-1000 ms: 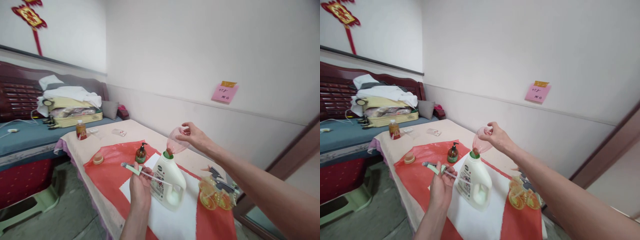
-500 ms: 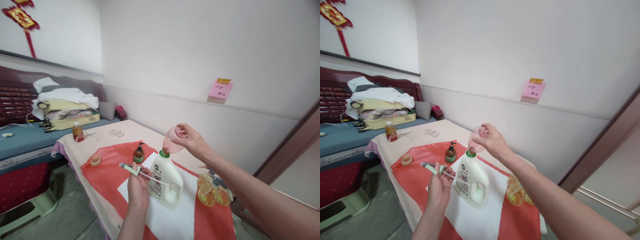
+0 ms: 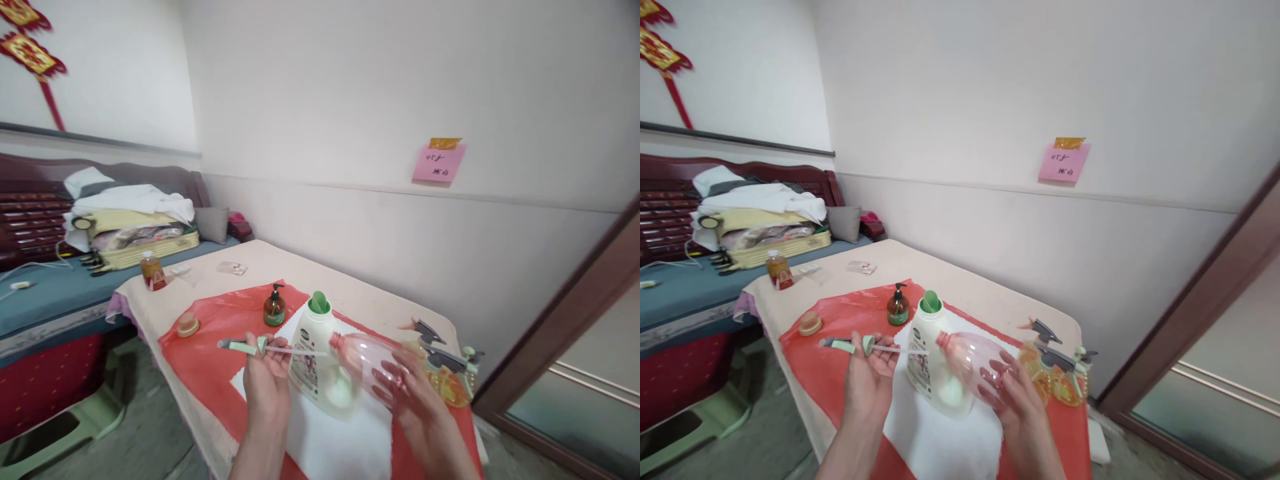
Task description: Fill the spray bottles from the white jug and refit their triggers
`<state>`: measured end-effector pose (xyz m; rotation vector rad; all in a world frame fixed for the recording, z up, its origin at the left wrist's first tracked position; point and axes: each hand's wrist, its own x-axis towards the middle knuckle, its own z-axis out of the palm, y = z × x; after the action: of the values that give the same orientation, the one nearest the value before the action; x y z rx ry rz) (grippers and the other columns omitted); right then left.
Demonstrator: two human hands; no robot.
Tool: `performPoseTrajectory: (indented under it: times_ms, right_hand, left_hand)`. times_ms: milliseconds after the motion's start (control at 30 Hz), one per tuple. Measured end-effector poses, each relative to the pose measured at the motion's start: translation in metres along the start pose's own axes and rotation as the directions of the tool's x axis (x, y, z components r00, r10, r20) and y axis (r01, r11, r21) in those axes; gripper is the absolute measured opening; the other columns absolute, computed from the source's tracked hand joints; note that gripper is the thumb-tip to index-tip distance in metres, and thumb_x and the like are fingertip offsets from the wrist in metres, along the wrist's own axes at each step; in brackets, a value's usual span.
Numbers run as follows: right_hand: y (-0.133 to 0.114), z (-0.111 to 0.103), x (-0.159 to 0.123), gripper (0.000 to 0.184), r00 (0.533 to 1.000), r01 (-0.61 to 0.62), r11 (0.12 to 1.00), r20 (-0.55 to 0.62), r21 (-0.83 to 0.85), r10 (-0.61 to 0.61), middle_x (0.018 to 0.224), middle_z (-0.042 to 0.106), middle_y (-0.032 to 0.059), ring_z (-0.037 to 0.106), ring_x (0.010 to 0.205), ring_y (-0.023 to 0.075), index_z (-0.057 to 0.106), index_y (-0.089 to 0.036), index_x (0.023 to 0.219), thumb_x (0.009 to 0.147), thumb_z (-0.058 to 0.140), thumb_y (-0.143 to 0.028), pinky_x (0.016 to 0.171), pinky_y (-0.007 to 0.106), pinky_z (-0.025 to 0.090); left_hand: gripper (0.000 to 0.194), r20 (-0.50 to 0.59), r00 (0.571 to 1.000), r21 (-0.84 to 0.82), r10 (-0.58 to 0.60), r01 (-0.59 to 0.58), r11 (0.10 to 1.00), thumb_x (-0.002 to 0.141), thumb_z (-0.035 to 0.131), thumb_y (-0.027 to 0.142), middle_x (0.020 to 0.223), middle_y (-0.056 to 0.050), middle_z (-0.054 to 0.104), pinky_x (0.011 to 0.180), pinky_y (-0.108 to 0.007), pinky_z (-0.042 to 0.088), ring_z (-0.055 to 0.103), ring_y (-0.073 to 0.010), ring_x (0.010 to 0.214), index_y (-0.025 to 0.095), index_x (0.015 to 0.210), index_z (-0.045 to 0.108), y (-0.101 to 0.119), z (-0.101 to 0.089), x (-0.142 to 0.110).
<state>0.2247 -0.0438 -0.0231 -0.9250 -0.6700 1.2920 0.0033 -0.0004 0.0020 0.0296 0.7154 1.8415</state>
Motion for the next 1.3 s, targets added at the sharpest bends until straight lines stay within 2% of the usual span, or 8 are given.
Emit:
performPoseTrajectory:
  times_ms: [133,300,367,533,633,933,1167,1300]
  right_hand:
    - [0.011,-0.016,-0.006,0.051,1.000,0.016,1.000,-0.011,0.015,-0.016,0.122,0.056,0.0083,0.057,0.111,0.0304,0.059,-0.029,0.118,0.072,0.073,-0.046,0.090,0.043,0.047]
    - [0.008,-0.020,-0.012,0.055,1.000,0.025,1.000,0.007,-0.015,-0.025,0.125,0.055,0.0109,0.056,0.114,0.0331,0.059,-0.028,0.119,0.070,0.074,-0.049,0.090,0.045,0.046]
    - [0.012,-0.018,-0.016,0.056,1.000,0.009,1.000,0.028,-0.018,-0.009,0.126,0.053,0.0111,0.055,0.115,0.0329,0.057,-0.028,0.121,0.071,0.074,-0.048,0.091,0.045,0.045]
    - [0.030,-0.010,-0.025,0.071,0.997,0.034,0.998,0.062,0.048,-0.037,0.120,0.054,0.0095,0.056,0.112,0.0348,0.055,-0.028,0.116,0.055,0.084,-0.052,0.088,0.046,0.047]
    - [0.032,-0.006,-0.032,0.072,0.991,0.079,0.995,0.100,0.058,-0.084,0.127,0.051,0.0089,0.052,0.118,0.0332,0.051,-0.030,0.120,0.059,0.082,-0.052,0.094,0.046,0.044]
    - [0.016,-0.008,-0.041,0.072,0.988,0.106,0.994,0.114,0.025,-0.108,0.128,0.051,0.0073,0.049,0.121,0.0312,0.050,-0.032,0.121,0.060,0.083,-0.052,0.097,0.043,0.044]
    - [0.016,0.002,-0.045,0.074,0.984,0.128,0.992,0.123,-0.005,-0.126,0.126,0.053,0.0084,0.050,0.120,0.0314,0.052,-0.031,0.117,0.056,0.085,-0.053,0.094,0.043,0.046]
    - [0.023,0.003,-0.046,0.073,0.984,0.147,0.989,0.103,0.003,-0.146,0.131,0.049,0.0078,0.049,0.122,0.0316,0.051,-0.031,0.117,0.057,0.084,-0.054,0.098,0.045,0.043]
  left_hand:
    - [0.034,0.003,0.999,0.045,0.042,-0.043,0.998,0.086,0.058,0.051,0.073,-0.004,0.063,0.072,-0.028,0.050,0.061,-0.0150,0.070,0.017,0.079,0.058,-0.003,-0.001,0.002]
    - [0.032,0.047,0.996,0.109,0.077,-0.082,0.991,0.087,0.058,0.048,0.071,-0.003,0.063,0.068,-0.028,0.049,0.062,-0.0149,0.067,0.017,0.080,0.058,-0.014,-0.001,-0.004]
    - [0.032,0.111,0.993,0.141,0.037,-0.053,0.989,0.086,0.059,0.049,0.072,-0.004,0.064,0.069,-0.029,0.050,0.062,-0.0158,0.068,0.017,0.081,0.058,-0.022,-0.001,-0.012]
    - [0.038,0.259,0.957,0.254,-0.132,0.064,0.965,0.084,0.058,0.053,0.095,-0.012,0.070,0.084,-0.037,0.049,0.066,-0.0241,0.091,0.016,0.092,0.062,-0.045,-0.002,-0.040]
    - [0.041,0.295,0.936,0.301,-0.193,0.101,0.948,0.085,0.057,0.055,0.105,-0.014,0.069,0.089,-0.037,0.047,0.064,-0.0255,0.101,0.017,0.097,0.064,-0.053,-0.002,-0.052]
    - [0.040,0.348,0.920,0.340,-0.178,0.053,0.939,0.084,0.056,0.053,0.104,-0.015,0.070,0.087,-0.039,0.048,0.065,-0.0278,0.101,0.015,0.092,0.067,-0.057,0.002,-0.059]
    - [0.038,0.341,0.938,0.361,-0.060,-0.072,0.930,0.084,0.057,0.050,0.101,-0.013,0.071,0.087,-0.038,0.049,0.065,-0.0267,0.099,0.015,0.092,0.068,-0.053,-0.001,-0.053]
    - [0.039,0.347,0.935,0.363,-0.080,-0.055,0.930,0.085,0.055,0.051,0.102,-0.013,0.071,0.087,-0.039,0.049,0.066,-0.0271,0.099,0.015,0.092,0.067,-0.052,-0.003,-0.051]
